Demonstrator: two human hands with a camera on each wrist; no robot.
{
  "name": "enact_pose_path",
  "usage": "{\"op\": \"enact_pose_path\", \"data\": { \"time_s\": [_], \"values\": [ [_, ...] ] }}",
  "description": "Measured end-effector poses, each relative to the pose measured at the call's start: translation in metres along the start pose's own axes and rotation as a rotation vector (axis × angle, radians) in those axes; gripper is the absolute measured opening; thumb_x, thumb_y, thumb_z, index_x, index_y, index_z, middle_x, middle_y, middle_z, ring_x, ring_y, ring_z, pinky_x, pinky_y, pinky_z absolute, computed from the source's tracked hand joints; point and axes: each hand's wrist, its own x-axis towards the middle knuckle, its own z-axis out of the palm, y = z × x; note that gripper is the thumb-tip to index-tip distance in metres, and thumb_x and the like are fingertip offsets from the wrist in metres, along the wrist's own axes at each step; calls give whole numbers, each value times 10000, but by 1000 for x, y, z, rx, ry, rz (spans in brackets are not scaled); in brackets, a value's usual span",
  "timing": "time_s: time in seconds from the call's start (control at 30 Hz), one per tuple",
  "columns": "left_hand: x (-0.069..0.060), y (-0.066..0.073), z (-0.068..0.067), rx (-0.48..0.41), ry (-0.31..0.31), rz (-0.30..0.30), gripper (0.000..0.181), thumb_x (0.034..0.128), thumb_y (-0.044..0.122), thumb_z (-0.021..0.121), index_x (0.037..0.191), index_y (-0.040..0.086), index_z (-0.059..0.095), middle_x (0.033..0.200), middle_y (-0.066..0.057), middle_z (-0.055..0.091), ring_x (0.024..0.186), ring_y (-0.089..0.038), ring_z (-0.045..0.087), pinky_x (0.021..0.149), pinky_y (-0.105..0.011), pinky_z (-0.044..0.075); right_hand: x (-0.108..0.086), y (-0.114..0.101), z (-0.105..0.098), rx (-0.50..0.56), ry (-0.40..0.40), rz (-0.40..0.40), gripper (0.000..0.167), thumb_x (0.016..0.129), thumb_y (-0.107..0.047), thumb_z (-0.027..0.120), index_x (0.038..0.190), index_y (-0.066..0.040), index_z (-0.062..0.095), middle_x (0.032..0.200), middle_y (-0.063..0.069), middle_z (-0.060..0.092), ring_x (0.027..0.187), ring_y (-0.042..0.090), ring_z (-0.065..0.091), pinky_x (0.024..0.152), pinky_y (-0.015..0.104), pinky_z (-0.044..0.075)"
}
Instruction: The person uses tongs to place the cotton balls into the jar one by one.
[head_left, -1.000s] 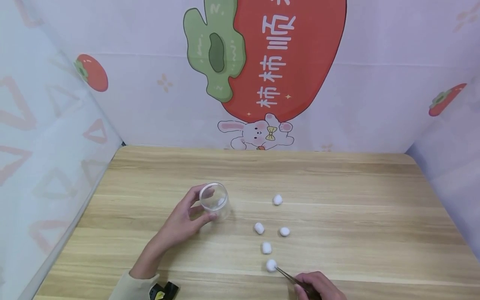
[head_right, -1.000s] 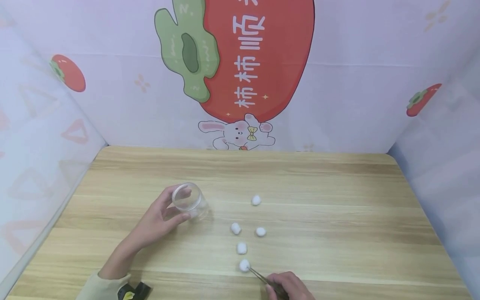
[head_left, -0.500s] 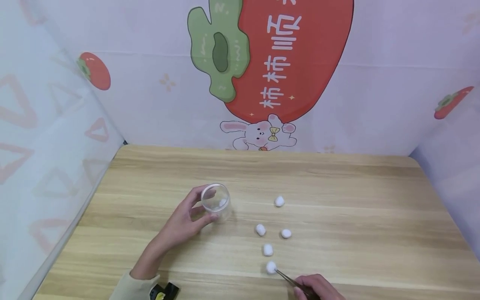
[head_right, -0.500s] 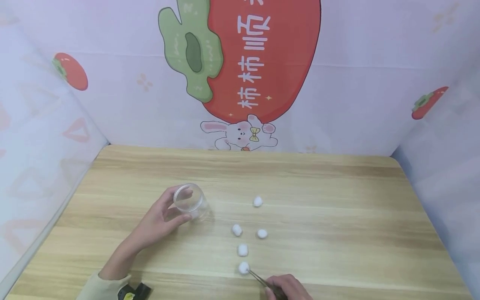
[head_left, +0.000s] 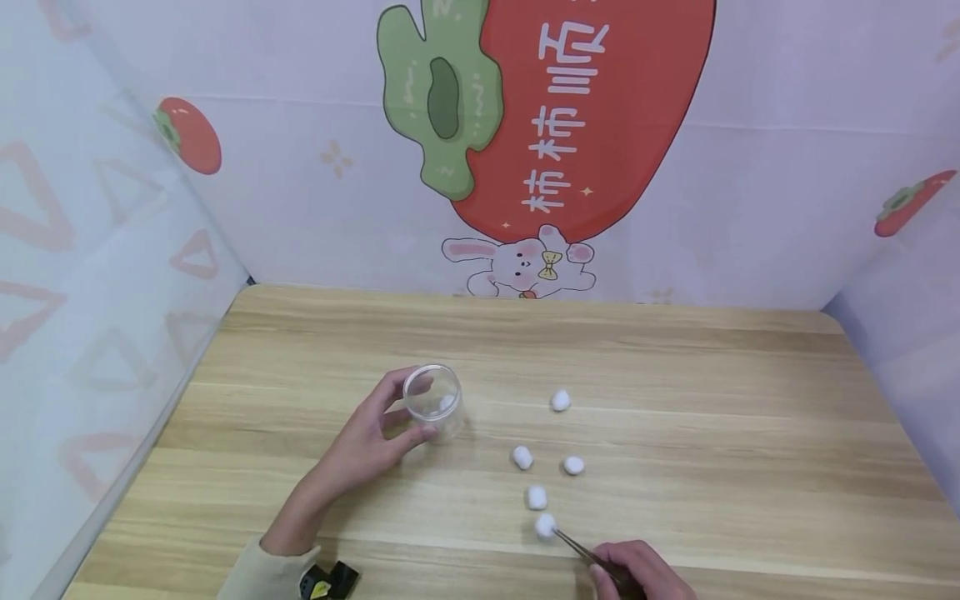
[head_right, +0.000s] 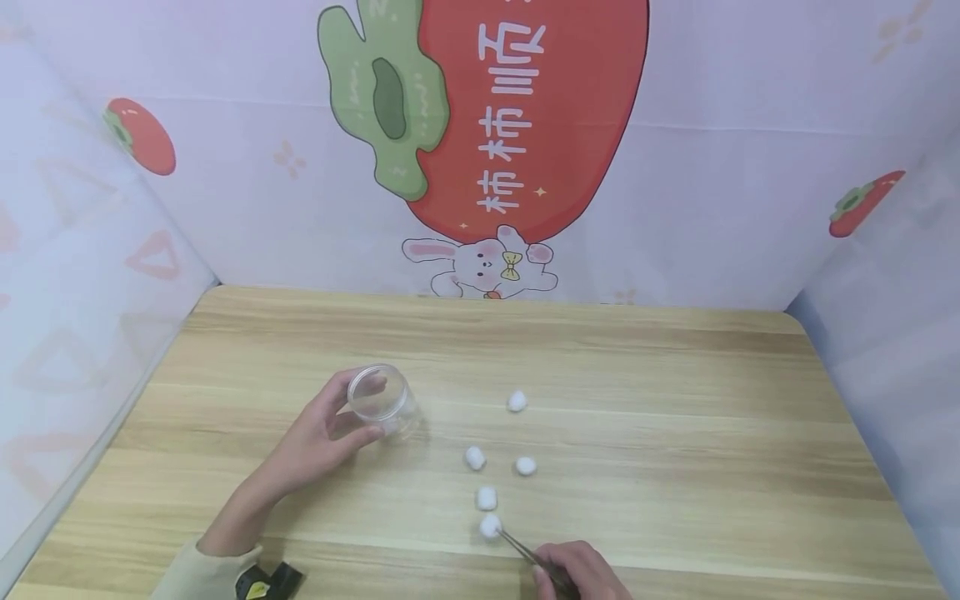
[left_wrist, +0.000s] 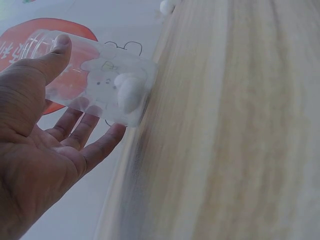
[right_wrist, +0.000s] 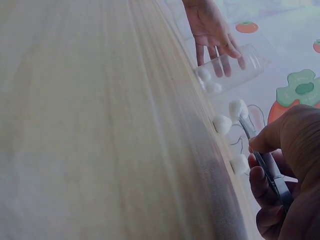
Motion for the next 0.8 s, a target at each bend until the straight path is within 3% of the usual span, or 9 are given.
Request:
{"op": "enact_pose_path", "data": {
  "time_s": [0.23, 0.5, 0.8],
  "values": [
    [1, 0, 0, -18, -3, 8, 710, 900, 134, 853, 1500, 224, 484, 1528, -80, 566, 1480, -332, 518, 1137, -451, 578, 6, -7, -5, -53, -9, 11, 385, 704, 13, 945, 830, -292, 746, 798, -248, 636, 713, -98, 574, 610, 38, 478],
    [1, -1, 0, -11, -7, 3, 713, 899, 145, 855, 1502, 225, 482, 1529, -86, 564, 1479, -342, 517, 1140, -459, 576, 16, -7, -9, -67, -8, -29, 366, 702, 21, 938, 839, -264, 753, 805, -213, 665, 731, -106, 572, 626, 38, 482],
    [2, 0, 0, -9, -9, 3, 716, 901, 145, 855, 1504, 222, 477, 1533, -112, 561, 1480, -345, 520, 1135, -451, 580, 28, -8, -11, 11, -9, -125, 359, 720, 25, 914, 878, -254, 752, 828, -107, 728, 749, -91, 586, 647, 33, 474]
  ]
}}
